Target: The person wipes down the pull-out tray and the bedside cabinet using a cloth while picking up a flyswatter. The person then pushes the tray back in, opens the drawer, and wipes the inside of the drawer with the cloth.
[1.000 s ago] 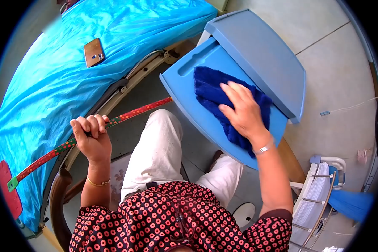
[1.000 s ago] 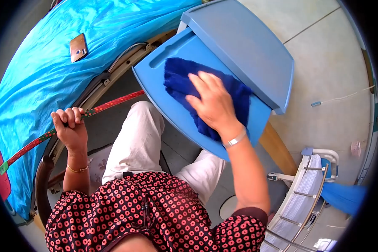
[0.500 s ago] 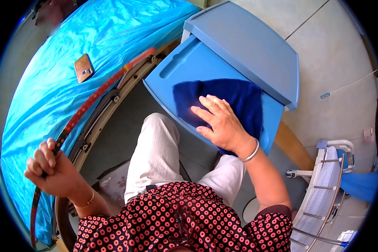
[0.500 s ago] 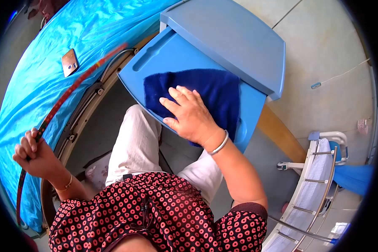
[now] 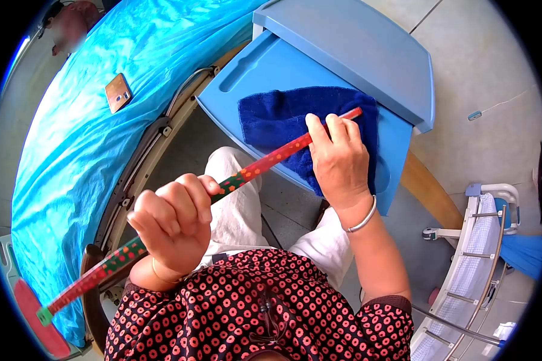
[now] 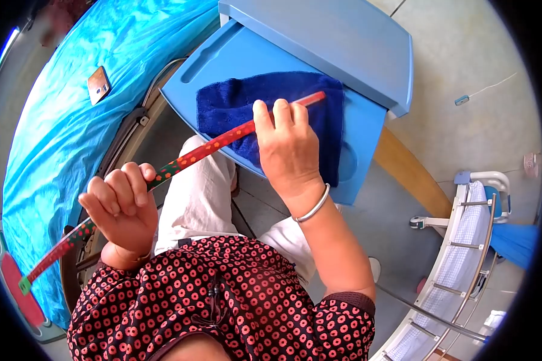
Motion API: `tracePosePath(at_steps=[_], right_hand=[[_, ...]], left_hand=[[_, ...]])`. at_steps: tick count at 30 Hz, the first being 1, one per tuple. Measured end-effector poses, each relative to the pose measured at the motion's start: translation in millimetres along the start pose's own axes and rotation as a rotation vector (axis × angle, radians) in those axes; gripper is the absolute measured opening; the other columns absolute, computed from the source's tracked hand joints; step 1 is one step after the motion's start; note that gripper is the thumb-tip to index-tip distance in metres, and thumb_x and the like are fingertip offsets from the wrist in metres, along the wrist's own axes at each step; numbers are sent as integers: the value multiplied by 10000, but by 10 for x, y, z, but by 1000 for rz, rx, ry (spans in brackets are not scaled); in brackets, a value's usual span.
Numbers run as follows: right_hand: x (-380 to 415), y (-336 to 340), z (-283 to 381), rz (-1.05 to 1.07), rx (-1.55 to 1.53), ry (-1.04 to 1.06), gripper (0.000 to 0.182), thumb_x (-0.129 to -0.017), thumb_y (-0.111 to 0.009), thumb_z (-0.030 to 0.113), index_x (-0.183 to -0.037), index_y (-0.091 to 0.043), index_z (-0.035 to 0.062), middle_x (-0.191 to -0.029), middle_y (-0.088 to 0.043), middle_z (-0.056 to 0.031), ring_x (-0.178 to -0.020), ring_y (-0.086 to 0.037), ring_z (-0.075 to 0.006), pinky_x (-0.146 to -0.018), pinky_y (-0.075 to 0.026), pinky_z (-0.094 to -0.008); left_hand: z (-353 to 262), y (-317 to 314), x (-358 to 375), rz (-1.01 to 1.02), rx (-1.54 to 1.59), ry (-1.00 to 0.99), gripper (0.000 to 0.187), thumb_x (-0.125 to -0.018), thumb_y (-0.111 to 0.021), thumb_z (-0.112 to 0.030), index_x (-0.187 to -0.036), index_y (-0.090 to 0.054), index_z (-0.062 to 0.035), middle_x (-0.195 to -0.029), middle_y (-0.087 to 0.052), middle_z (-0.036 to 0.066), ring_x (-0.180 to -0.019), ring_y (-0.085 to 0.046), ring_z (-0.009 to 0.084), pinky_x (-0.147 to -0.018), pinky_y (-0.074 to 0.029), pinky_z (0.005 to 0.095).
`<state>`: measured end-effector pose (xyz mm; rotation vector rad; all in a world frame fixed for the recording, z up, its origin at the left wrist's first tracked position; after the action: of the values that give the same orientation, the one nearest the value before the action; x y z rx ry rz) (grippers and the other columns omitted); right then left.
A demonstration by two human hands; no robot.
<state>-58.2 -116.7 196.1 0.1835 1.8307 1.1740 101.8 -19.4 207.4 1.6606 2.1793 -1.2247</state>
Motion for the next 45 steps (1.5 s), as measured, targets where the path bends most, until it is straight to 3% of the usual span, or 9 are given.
tracePosePath(at_steps=[2,6,8,13,24,30,33,38,45], right_hand=[[-1,-22,-28,14,20,-5,227,-720,-557,71,-940,-580,18,-820,-509,-100,-761,-526,-248,-653,-497,-290],[-86,1,0,125,20,-21,207,-716,-552,69,-900,-578,-21,-794,-530,-120,-766,-544,-256,-668,-502,-286],[-130,276,100,-80,32,29,253,-694,-603,43,-943,-579,2,-844,-574,-116,-826,-576,-255,-709,-508,-309],[-84,-191,-43,-43,17,54,213,-723,-550,73,-898,-575,-45,-865,-565,-166,-822,-572,-282,-708,-515,-287],[-224,-744,-579,121,194,-25,80,-692,-543,56,-736,-573,-4,-763,-549,-138,-766,-547,-240,-640,-504,-274],[-217,-352,82,115,113,69,162,-679,-528,87,-754,-613,-29,-772,-591,-180,-774,-548,-275,-686,-483,-291],[-251,-373,34,46,67,19,40,-700,-524,48,-720,-493,33,-765,-512,-123,-778,-555,-253,-648,-516,-299],[-282,-648,-335,73,137,-19,129,-703,-528,86,-758,-596,-9,-755,-574,-148,-763,-549,-259,-666,-482,-286],[-237,-523,10,8,179,77,47,-713,-528,64,-711,-528,17,-736,-536,-137,-760,-548,-256,-707,-499,-286]], left_hand=[[-66,-77,18,71,-33,35,447,-912,-400,-481,-608,-344,-158,-518,-324,-32,-523,-359,124,-732,-411,363],[-620,29,49,51,130,-206,405,-889,-490,-406,-586,-401,-152,-480,-422,-37,-428,-439,99,-518,-467,291],[-895,-13,45,156,232,-355,386,-862,-492,-309,-522,-419,-143,-444,-440,-32,-349,-420,85,-411,-458,253],[-484,-119,-68,92,40,-203,432,-913,-414,-294,-516,-379,-127,-424,-382,-39,-316,-343,85,-364,-378,216],[354,-286,-132,225,-4,-146,481,-963,-285,-393,-593,-346,-92,-451,-340,-3,-339,-310,146,-351,-316,312],[-469,-199,-170,180,3,-129,469,-952,-356,-376,-543,-352,-147,-427,-318,-43,-321,-293,99,-332,-277,271],[-464,-99,-200,58,-26,-120,484,-949,-368,-376,-522,-344,-148,-429,-306,-45,-323,-300,88,-341,-289,271],[115,-266,-241,117,-139,-1,514,-936,-314,-468,-548,-313,-131,-442,-289,-28,-340,-262,147,-382,-266,296],[-185,6,-90,151,-118,-48,482,-958,-313,-394,-545,-310,-148,-428,-278,-51,-340,-306,94,-419,-316,275]])
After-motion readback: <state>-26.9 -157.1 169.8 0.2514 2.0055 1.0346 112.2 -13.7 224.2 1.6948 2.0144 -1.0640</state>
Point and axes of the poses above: each hand's wrist, its own x-axis away from the middle knuckle, its own y-axis out of the back of the hand, z = x × y, the point moved 10 cm from there along -x, towards the middle knuckle
